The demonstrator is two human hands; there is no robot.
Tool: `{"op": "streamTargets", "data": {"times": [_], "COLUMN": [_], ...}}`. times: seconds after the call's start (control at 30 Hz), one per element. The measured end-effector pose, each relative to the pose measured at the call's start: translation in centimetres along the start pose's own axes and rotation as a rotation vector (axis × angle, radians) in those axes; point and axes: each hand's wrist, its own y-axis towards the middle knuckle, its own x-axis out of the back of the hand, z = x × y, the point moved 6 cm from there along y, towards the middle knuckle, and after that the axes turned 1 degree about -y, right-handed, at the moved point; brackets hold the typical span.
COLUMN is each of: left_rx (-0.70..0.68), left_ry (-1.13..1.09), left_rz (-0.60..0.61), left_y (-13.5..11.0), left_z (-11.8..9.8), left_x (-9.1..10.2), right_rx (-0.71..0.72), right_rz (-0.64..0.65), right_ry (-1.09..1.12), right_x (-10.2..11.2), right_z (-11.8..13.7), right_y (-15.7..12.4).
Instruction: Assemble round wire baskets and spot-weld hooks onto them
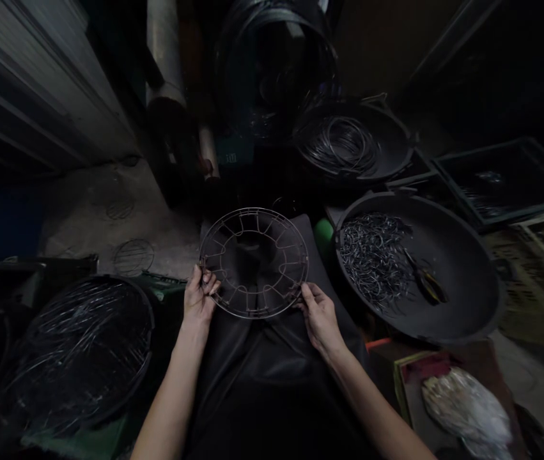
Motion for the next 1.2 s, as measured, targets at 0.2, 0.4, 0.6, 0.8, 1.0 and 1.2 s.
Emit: {"op": "streamTargets", "data": {"times": [0.2, 0.4, 0.6, 0.8, 1.0, 1.2], "left_rx": [0.074, -0.037, -0.076, -0.054, -0.124, -0.171], "left_ry": [0.021, 0.160, 0.124, 0.089, 0.089, 0.119], "left_rz": [-0.090, -0.148, -0.186, -0.215, -0.177, -0.215], "left_y": [-0.4, -0.8, -0.8, -1.2, -1.2, -1.3], "left_z": [0.6, 1.4, 1.2, 1.2, 1.7, 2.1], "left_x": [0.6, 0.9, 0.0, 0.0, 0.4, 1.2], "right_rx": [-0.012, -0.084, -0.122, -0.215, -0.243, -0.043], "right_rz": [-0.049, -0.079, 0.037, 0.089, 0.045, -0.022], "right_ry": [0.064, 0.105, 0.080, 0.157, 0.161, 0.063], "right_x": [0.3, 0.1, -0.4, -0.9, -0.5, -0.4], "right_z": [-0.2, -1.2, -1.0, -1.3, -2.7, -2.6], "right_y": [-0.2, -0.6, -1.8, -2.4, -2.3, -3.2]}}
